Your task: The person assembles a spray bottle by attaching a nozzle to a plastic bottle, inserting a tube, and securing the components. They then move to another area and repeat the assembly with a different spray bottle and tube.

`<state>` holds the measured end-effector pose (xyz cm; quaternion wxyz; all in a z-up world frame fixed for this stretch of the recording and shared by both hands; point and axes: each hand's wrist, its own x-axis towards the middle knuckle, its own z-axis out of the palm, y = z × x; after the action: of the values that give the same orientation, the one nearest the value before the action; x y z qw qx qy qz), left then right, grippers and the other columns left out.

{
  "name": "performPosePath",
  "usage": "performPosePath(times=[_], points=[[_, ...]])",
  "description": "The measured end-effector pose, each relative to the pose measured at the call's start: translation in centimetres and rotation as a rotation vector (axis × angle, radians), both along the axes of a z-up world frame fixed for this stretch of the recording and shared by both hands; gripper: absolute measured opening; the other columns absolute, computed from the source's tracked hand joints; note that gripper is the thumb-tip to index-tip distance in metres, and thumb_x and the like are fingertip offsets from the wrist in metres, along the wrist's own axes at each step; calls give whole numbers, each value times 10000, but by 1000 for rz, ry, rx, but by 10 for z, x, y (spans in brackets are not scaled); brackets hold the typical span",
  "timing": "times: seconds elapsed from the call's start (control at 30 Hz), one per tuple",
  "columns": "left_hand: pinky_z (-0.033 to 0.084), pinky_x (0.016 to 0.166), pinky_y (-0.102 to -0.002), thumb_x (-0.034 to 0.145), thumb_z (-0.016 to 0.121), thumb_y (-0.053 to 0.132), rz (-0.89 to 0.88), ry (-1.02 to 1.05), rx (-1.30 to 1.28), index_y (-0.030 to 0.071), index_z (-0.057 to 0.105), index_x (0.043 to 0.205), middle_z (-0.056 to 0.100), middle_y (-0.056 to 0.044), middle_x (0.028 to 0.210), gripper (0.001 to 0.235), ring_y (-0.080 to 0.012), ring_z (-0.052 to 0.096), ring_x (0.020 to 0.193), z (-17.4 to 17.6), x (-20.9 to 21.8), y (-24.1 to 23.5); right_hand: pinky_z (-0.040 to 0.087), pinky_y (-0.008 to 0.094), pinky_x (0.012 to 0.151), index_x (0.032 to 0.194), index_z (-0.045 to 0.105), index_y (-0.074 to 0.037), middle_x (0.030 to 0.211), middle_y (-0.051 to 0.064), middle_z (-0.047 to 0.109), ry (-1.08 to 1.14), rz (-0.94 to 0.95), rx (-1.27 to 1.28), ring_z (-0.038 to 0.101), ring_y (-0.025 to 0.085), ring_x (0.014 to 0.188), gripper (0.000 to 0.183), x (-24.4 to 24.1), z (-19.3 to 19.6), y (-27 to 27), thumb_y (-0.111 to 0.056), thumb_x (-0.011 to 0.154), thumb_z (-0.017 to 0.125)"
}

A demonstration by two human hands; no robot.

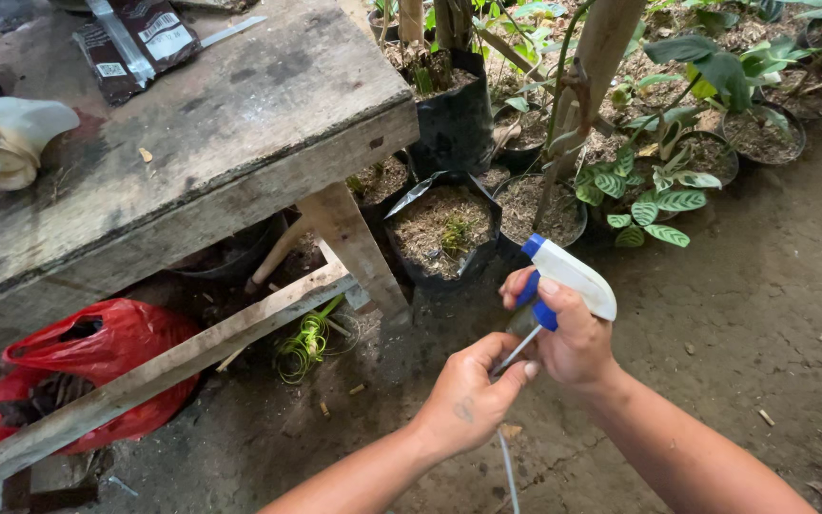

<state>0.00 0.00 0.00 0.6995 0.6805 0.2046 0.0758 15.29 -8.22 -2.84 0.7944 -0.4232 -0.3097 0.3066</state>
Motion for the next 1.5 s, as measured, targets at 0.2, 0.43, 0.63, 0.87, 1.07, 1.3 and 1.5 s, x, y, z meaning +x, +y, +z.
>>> performPosePath(times=[0.2,0.43,0.63,0.87,1.07,1.3,1.5], points=[[520,687,-281,999,609,210,12,-1,92,2,691,1095,681,-41,818,243,-94,596,749,-7,-1,-1,489,381,1051,1229,623,58,1121,172,697,-55,-82,-16,658,256,1117,385,-5,20,0,-183,940,545],[574,786,-298,1022,577,166,-21,-79,7,-29,671,1055,733,-85,886,220,-125,687,846,-11,0,-4,506,362,916,1024,664,80,978,169,684,-178,-58,-46,619,222,913,333,-4,10,-5,-224,1072,537],[590,811,-292,1007,572,163,-7,-50,-15,-22,668,1066,752,-82,906,217,-129,728,883,-12,0,-3,493,353,1017,1170,652,56,1105,168,704,-169,-58,-59,657,246,1082,367,-4,21,-2,-221,967,522],[576,793,-298,999,597,173,-11,-44,20,-20,674,1110,750,-100,916,236,-142,705,870,-10,1,-2,507,374,935,1071,651,78,1045,174,680,-186,-55,-63,645,246,1003,340,-2,12,-5,-239,1033,535],[563,859,-300,995,613,198,-4,-39,35,-14,635,1216,755,-104,1019,307,-140,708,960,-13,3,-3,516,377,966,1129,652,96,1067,212,686,-191,-121,17,666,266,1013,379,3,14,-4,-252,1035,536],[547,946,-344,986,649,191,-70,-50,-138,19,368,1498,672,-173,1310,609,-189,673,1107,-56,22,-6,570,396,792,1348,524,69,1204,228,658,-201,-223,153,681,275,840,464,57,46,-22,-293,1060,553],[567,747,-345,913,449,27,-246,79,-265,141,217,1580,617,-174,1351,716,-201,700,1052,-66,46,-31,549,368,680,1292,501,82,1230,217,647,-229,-484,175,622,214,674,453,99,43,-52,-340,1129,538]])
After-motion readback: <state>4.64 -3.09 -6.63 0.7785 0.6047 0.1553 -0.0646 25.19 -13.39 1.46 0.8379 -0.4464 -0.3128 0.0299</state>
